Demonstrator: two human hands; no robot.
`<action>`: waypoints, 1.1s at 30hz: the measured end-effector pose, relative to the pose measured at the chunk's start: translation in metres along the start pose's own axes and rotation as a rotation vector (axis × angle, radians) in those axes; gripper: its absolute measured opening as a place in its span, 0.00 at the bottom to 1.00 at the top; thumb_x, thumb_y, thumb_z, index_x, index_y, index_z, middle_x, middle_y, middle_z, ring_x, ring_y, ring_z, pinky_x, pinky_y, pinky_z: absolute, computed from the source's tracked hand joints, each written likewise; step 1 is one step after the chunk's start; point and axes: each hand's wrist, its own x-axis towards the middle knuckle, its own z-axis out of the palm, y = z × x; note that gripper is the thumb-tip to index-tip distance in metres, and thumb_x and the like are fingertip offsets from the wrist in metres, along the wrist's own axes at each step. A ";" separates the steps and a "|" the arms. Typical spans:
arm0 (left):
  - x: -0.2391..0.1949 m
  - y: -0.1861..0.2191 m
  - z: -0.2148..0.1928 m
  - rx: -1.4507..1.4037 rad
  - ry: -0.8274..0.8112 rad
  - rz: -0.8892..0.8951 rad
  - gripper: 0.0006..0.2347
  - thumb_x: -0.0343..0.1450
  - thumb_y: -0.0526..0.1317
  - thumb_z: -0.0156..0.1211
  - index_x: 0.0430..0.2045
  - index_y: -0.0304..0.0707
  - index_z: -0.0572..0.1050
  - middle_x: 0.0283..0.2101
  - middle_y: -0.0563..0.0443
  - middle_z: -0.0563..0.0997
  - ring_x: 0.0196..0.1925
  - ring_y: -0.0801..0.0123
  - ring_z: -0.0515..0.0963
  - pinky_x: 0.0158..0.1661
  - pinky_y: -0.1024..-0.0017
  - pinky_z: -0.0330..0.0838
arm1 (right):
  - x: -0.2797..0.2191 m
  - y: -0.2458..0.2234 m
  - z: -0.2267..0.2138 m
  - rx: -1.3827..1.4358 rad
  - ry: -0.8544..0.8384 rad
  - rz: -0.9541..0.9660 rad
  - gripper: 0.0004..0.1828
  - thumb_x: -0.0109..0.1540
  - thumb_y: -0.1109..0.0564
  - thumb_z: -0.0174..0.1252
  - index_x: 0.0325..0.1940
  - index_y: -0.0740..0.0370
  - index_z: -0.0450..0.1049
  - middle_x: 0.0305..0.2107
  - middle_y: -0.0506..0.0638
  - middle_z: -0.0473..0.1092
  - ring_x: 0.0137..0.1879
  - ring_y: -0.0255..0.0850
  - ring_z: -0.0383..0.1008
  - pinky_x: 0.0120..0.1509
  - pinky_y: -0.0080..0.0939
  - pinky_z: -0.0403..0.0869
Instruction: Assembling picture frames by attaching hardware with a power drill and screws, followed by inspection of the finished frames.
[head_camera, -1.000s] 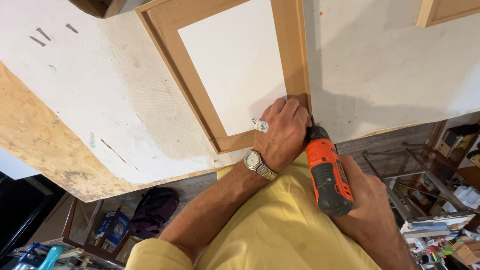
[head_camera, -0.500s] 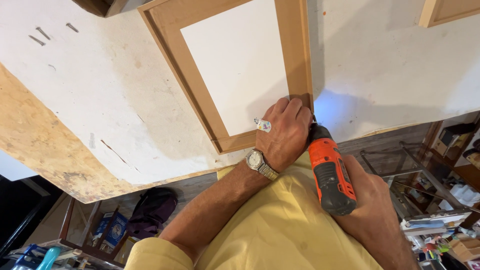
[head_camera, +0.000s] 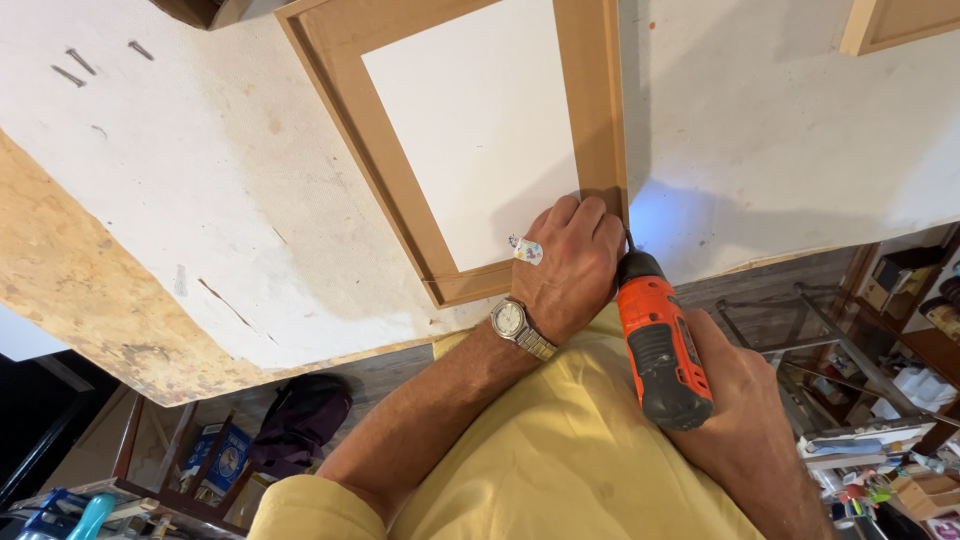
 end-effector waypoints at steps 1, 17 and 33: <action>0.000 0.000 0.000 -0.008 -0.005 0.003 0.09 0.65 0.23 0.56 0.17 0.33 0.65 0.26 0.46 0.64 0.28 0.56 0.63 0.26 0.61 0.62 | 0.001 0.001 0.001 -0.009 0.009 -0.014 0.14 0.54 0.46 0.60 0.39 0.51 0.71 0.23 0.53 0.76 0.34 0.61 0.71 0.42 0.52 0.68; 0.000 -0.001 -0.002 -0.011 -0.002 0.009 0.08 0.66 0.24 0.56 0.18 0.33 0.67 0.26 0.46 0.65 0.28 0.56 0.65 0.26 0.61 0.63 | 0.004 0.014 0.008 0.059 0.067 -0.076 0.09 0.54 0.52 0.58 0.35 0.54 0.68 0.19 0.53 0.71 0.29 0.62 0.64 0.38 0.52 0.65; 0.068 -0.014 -0.050 -0.221 -0.991 -0.013 0.25 0.73 0.32 0.44 0.66 0.55 0.55 0.56 0.51 0.73 0.39 0.40 0.81 0.35 0.39 0.75 | 0.004 0.002 0.005 0.025 0.021 -0.040 0.11 0.55 0.49 0.56 0.38 0.53 0.69 0.21 0.53 0.75 0.32 0.63 0.70 0.40 0.52 0.67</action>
